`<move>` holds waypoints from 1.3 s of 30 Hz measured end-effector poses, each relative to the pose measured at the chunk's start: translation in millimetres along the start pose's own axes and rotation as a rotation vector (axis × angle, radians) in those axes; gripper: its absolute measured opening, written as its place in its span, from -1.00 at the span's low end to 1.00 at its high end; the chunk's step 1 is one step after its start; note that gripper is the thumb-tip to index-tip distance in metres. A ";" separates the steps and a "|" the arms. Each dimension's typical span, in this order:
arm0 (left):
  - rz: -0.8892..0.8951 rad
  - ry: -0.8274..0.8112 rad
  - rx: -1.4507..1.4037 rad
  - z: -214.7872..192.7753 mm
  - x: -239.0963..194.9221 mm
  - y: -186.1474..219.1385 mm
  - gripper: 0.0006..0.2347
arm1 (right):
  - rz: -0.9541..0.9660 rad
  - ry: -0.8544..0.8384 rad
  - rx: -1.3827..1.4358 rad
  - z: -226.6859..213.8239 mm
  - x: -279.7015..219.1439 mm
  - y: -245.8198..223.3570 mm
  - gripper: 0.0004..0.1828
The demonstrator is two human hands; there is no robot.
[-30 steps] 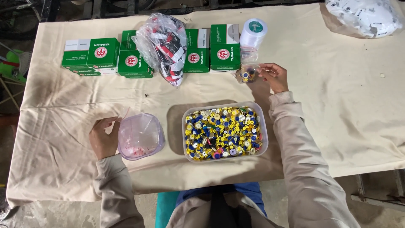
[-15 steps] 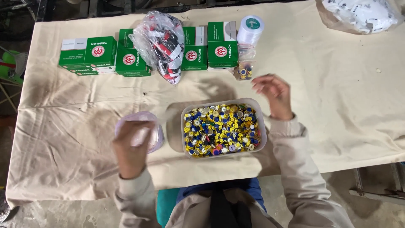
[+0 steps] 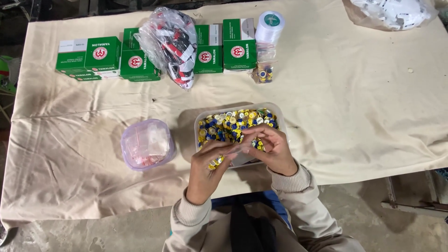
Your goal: A person is picking small colorful buttons from a large plastic container and placing them into a small transparent plastic bag on a table.
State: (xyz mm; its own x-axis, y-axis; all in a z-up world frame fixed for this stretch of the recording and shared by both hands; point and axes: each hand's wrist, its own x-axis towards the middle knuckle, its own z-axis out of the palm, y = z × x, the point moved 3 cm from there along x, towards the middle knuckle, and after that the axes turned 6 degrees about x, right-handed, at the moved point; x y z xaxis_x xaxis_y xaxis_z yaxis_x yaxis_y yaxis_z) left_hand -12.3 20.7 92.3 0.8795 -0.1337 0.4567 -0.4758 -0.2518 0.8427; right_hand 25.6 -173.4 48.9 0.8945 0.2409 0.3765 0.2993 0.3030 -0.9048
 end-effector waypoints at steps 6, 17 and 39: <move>0.149 0.274 0.183 7.1 -5.6 -4.1 -0.94 | -0.217 0.013 -0.239 18.6 5.0 -44.1 -0.62; 0.455 0.363 0.511 20.2 -6.6 -0.1 -0.88 | -0.219 -0.098 -0.735 33.4 5.2 -63.3 -0.79; 0.422 0.015 0.791 18.7 1.7 -61.7 -0.48 | 0.131 -0.123 -0.528 8.0 14.0 -55.0 -0.73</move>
State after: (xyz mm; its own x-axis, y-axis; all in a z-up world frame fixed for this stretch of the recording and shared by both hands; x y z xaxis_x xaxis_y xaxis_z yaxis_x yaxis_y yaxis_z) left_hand 18.6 18.2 35.8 0.6290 -0.3537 0.6923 -0.6141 -0.7722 0.1634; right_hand 19.1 -179.3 105.5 0.8995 0.3608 0.2464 0.3426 -0.2323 -0.9103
